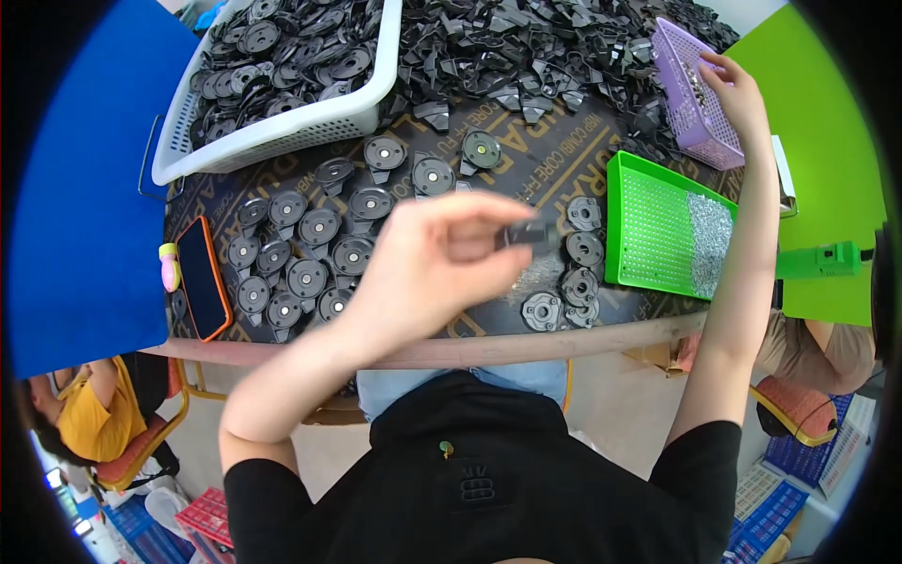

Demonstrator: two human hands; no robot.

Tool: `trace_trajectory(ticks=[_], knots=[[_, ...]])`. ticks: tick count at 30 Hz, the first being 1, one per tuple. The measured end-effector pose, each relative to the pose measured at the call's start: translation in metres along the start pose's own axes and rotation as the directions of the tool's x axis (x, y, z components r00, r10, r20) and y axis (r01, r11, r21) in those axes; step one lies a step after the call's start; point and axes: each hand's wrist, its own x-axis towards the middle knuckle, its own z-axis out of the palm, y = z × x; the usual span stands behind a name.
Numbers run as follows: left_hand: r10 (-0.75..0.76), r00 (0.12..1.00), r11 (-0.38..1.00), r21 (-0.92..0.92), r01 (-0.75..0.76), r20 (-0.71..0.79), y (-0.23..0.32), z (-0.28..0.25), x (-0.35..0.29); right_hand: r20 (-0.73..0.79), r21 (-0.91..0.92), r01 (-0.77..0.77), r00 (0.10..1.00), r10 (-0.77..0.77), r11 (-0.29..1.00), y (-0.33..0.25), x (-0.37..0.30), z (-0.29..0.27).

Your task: The person inserts small metal pins into black circular plastic components by hand at a factory workbench.

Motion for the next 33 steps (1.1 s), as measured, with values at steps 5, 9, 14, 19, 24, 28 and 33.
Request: trace_trajectory(ticks=[5,9,14,19,24,28,33], knots=[[0.381,0.868,0.378,0.803,-0.461,0.318,-0.008,-0.030,0.078,0.456,-0.328,-0.108,0.852,0.257,0.939,0.082,0.042,0.064],[0.340,0.798,-0.121,0.865,-0.488,0.497,-0.021,-0.035,0.114,0.632,-0.146,-0.145,0.748,0.205,0.979,0.083,0.031,0.076],[0.212,0.860,-0.166,0.884,-0.437,0.464,-0.028,-0.036,0.119,0.328,-0.518,0.030,0.930,0.166,0.855,0.064,0.025,0.064],[0.309,0.815,-0.189,0.872,-0.451,0.489,-0.024,-0.020,0.110,0.165,-0.566,-0.072,0.966,0.198,0.822,0.041,0.010,0.053],[0.244,0.810,0.096,0.818,-0.567,0.533,-0.040,0.019,0.114,0.125,-0.477,-0.028,0.987,0.100,0.879,0.047,0.011,0.053],[0.196,0.834,0.107,0.834,-0.542,0.516,-0.060,0.030,0.127,0.072,-0.415,-0.055,0.993,0.093,0.908,0.040,0.004,0.054],[0.127,0.852,0.177,0.834,-0.523,0.507,-0.048,0.031,0.127,0.048,-0.402,-0.080,0.993,0.108,0.912,0.039,0.003,0.052]])
